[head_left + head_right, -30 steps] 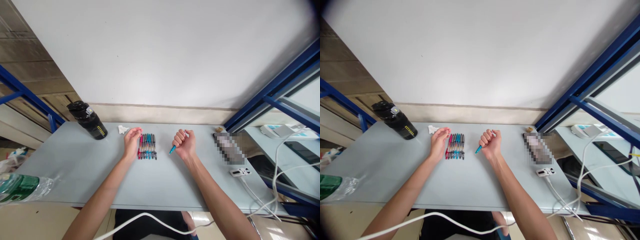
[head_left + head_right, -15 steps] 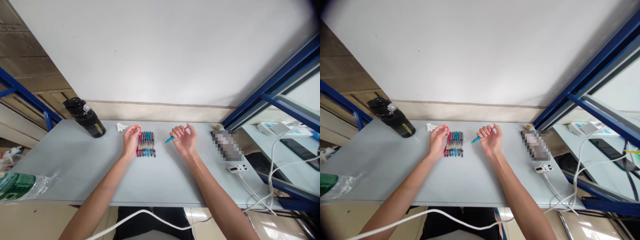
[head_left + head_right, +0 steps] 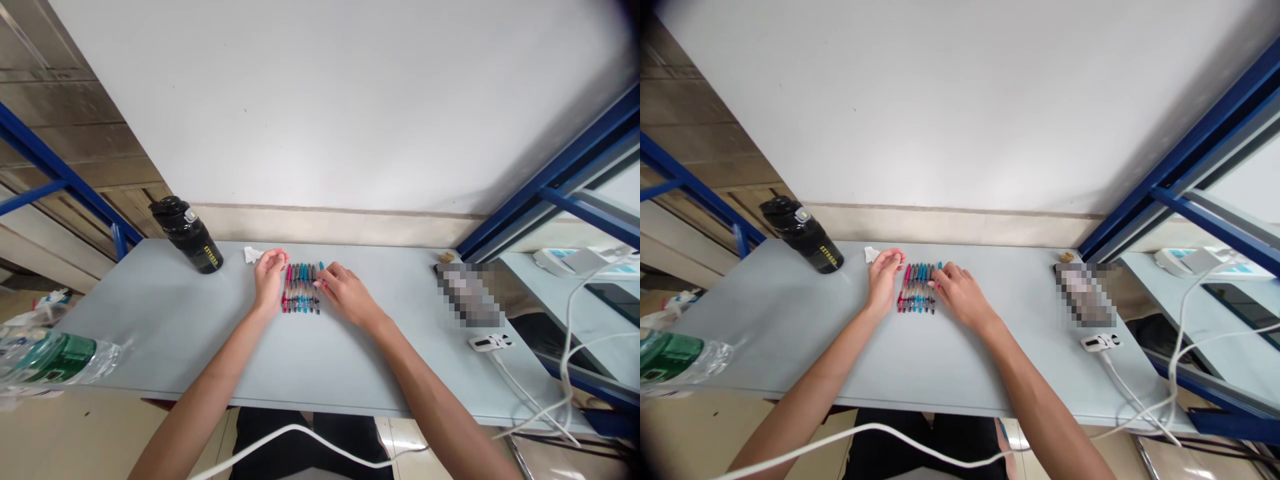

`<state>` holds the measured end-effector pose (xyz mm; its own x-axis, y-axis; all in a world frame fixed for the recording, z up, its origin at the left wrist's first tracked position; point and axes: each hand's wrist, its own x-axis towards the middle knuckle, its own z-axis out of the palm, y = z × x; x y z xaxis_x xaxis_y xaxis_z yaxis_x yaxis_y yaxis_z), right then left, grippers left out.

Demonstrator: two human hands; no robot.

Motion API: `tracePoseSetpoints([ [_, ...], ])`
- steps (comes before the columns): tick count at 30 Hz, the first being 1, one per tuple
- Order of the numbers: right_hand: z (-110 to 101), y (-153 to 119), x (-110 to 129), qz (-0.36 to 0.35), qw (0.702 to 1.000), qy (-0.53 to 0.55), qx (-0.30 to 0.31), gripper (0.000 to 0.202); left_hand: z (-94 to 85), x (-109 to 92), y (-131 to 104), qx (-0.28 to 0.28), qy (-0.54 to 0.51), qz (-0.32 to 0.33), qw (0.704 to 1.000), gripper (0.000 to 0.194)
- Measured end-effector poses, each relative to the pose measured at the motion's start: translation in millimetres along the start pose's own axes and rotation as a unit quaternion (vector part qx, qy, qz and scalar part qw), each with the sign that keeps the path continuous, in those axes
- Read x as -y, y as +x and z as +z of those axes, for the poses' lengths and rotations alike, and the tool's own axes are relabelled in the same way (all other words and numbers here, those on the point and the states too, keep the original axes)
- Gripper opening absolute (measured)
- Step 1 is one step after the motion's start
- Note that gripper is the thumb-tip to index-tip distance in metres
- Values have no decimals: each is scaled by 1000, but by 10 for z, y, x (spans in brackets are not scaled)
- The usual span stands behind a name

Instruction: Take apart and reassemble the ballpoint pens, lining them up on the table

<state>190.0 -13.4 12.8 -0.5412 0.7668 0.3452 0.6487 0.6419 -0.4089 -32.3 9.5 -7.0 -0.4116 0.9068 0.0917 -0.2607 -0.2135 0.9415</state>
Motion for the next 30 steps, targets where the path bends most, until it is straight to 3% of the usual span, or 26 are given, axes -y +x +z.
tracePoseSetpoints([
  [3,51,-22,56,-16,996,-65,52,46,-6,2,3,0,3,4,1000,30],
  [7,68,-36,84,-20,994,-73,75,57,1,-16,-15,7,8,4,1000,29],
  [18,52,-39,16,-25,995,-58,82,54,40,-26,-78,28,12,-9,999,26],
  [24,-15,-47,-37,-33,995,-16,97,79,49,-2,-109,48,12,-8,999,26],
  [30,-51,-24,-62,-32,995,18,98,67,40,12,-105,49,12,-4,999,27],
])
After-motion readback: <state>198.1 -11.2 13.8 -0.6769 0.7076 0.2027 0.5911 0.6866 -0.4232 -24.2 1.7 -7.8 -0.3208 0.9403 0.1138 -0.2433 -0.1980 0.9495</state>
